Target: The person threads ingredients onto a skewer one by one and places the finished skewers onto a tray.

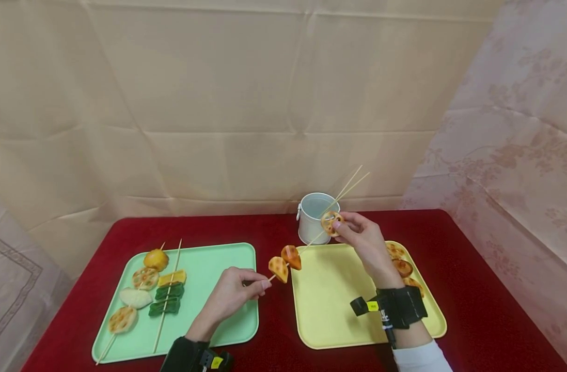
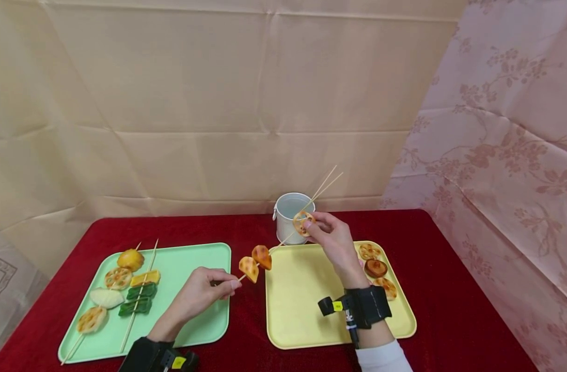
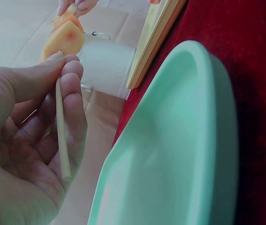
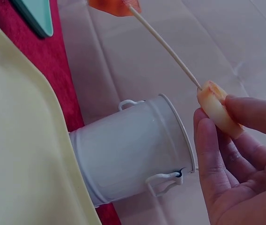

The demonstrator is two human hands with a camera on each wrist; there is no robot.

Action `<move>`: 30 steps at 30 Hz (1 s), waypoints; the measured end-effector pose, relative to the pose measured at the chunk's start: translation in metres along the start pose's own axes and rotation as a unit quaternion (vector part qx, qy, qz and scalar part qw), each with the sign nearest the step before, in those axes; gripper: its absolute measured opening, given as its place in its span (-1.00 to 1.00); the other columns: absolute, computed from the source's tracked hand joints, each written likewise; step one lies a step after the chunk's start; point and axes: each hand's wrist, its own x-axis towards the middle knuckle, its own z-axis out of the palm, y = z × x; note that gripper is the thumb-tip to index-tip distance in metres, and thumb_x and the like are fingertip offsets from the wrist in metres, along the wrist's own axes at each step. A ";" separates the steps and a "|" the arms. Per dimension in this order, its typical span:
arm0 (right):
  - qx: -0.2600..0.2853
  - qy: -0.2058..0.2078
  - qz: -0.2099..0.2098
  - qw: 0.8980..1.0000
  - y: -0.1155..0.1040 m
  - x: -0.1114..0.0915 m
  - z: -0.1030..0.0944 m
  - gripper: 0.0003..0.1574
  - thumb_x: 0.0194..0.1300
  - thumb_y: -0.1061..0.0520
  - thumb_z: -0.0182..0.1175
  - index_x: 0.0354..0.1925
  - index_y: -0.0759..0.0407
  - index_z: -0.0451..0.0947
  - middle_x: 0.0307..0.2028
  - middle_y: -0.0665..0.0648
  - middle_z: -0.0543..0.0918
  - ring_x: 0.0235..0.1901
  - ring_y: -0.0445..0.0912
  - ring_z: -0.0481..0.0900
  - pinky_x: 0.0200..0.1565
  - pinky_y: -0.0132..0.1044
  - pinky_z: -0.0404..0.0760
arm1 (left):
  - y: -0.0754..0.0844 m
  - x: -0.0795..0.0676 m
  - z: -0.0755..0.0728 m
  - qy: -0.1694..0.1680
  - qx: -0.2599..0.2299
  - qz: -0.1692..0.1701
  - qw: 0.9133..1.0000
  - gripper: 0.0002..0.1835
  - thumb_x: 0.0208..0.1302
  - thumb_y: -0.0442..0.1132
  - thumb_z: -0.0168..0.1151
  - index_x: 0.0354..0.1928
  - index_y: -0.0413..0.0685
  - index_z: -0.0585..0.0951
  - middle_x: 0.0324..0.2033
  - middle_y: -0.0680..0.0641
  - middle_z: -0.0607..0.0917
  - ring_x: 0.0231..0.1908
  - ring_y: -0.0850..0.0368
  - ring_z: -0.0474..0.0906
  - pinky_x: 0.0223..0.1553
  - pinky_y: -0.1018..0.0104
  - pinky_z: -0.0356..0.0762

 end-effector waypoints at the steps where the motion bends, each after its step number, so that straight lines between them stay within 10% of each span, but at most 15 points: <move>1: -0.006 0.002 -0.001 1.000 0.000 0.000 0.000 -0.40 0.23 0.04 0.30 0.12 0.36 0.47 -0.12 0.21 0.65 -0.25 -0.13 0.67 -0.04 -0.07 0.56 | 0.000 0.000 0.000 0.000 0.000 -0.001 1.000 -0.76 0.21 -0.12 0.32 -0.30 -0.17 0.76 -0.57 0.09 0.65 -0.50 0.13 0.62 -0.44 0.36 0.56; 30: -0.053 -0.040 0.028 0.997 0.000 -0.004 0.006 -0.34 0.22 -0.12 0.28 0.07 0.37 0.54 -0.20 0.20 0.66 -0.31 -0.07 0.64 -0.16 -0.35 0.63 | 0.001 0.001 0.002 0.001 0.011 0.000 1.000 -0.74 0.22 -0.07 0.31 -0.32 -0.14 0.76 -0.58 0.10 0.64 -0.53 0.23 0.57 -0.45 0.37 0.54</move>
